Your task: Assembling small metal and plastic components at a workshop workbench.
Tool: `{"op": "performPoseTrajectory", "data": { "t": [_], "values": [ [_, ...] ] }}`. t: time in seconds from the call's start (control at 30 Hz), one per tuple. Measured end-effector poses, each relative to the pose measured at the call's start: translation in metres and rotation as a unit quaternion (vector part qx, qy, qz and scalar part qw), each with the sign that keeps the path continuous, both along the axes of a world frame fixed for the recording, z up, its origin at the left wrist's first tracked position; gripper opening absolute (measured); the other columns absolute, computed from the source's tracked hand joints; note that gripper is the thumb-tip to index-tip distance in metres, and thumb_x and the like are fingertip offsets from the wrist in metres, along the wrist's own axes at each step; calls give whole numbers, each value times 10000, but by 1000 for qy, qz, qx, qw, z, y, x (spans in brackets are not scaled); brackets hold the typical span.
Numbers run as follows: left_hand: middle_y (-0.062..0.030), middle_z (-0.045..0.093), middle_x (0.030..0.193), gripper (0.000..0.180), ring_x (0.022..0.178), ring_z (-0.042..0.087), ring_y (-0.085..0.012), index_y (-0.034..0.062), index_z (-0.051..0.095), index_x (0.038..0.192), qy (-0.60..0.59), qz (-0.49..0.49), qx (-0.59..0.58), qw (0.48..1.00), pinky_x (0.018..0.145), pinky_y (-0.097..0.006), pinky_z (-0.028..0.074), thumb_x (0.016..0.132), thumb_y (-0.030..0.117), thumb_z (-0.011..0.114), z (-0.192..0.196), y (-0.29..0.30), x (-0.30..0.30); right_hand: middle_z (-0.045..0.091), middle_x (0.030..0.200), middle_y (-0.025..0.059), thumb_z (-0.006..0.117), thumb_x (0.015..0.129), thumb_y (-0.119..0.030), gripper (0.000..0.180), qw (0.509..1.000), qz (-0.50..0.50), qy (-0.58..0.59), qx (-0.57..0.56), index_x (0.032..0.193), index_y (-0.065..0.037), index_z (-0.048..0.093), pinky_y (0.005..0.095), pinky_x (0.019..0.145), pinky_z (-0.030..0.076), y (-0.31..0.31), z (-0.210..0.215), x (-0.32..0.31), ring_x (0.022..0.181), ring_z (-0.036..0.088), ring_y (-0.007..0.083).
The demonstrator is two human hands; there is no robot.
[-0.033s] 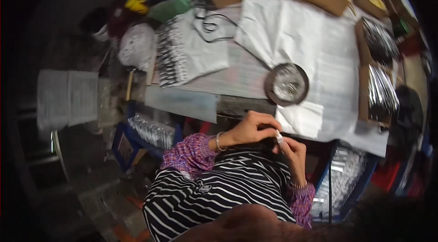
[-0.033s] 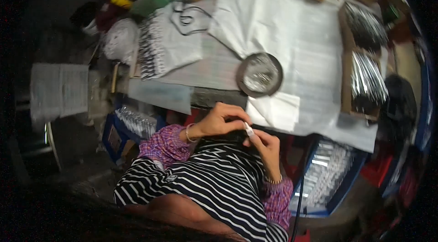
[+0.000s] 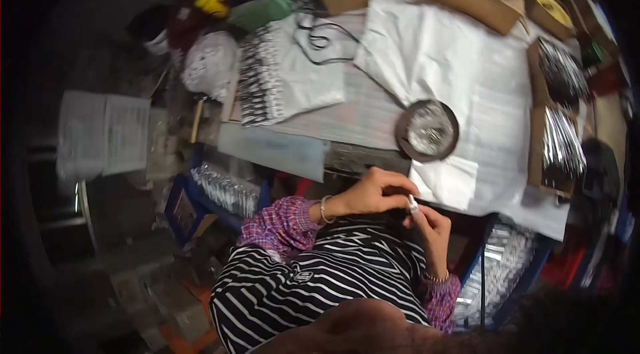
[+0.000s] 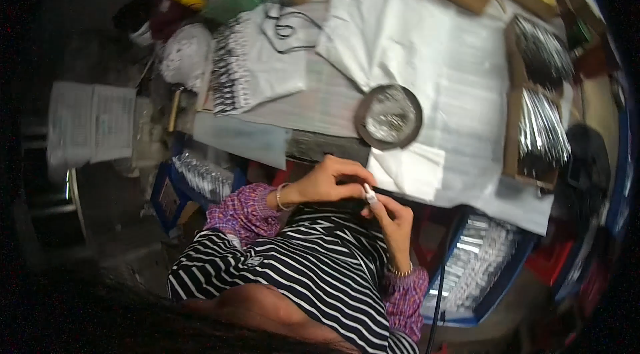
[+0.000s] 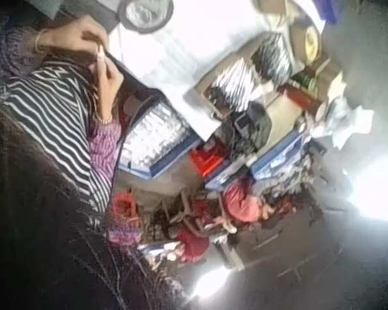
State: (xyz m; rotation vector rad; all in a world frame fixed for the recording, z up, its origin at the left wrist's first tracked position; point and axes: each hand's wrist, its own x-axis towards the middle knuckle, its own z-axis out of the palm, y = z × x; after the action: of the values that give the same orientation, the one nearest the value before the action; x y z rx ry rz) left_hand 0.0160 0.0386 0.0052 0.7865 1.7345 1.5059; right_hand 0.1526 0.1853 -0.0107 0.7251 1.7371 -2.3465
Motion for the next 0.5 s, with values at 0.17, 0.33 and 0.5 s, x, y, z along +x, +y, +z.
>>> {"op": "performPoseTrajectory", "data": {
  "t": [0.17,0.33,0.5],
  "values": [
    [-84,652,904,248,797,636,-149,9,658,966,2,-44,-28,999,704,-272,505,720,39,675,2,-11,8,632,761,20,554,913,-106,206,997,-4,25,70,991,64,641,180,645,416,-17,3,3,693,550,56],
    [-91,654,982,227,920,621,-163,-16,646,992,-52,-41,34,997,815,-272,481,768,-35,623,2,-26,0,652,815,57,559,872,-17,162,990,31,73,113,987,69,634,219,694,455,-22,5,-4,745,579,94],
    [-100,646,985,204,853,632,-164,-28,578,1069,-174,80,103,976,810,-287,504,873,29,571,28,-70,-59,624,928,69,517,883,7,173,984,14,106,139,1015,52,620,221,793,430,-21,2,-8,858,572,118]
  ]
}}
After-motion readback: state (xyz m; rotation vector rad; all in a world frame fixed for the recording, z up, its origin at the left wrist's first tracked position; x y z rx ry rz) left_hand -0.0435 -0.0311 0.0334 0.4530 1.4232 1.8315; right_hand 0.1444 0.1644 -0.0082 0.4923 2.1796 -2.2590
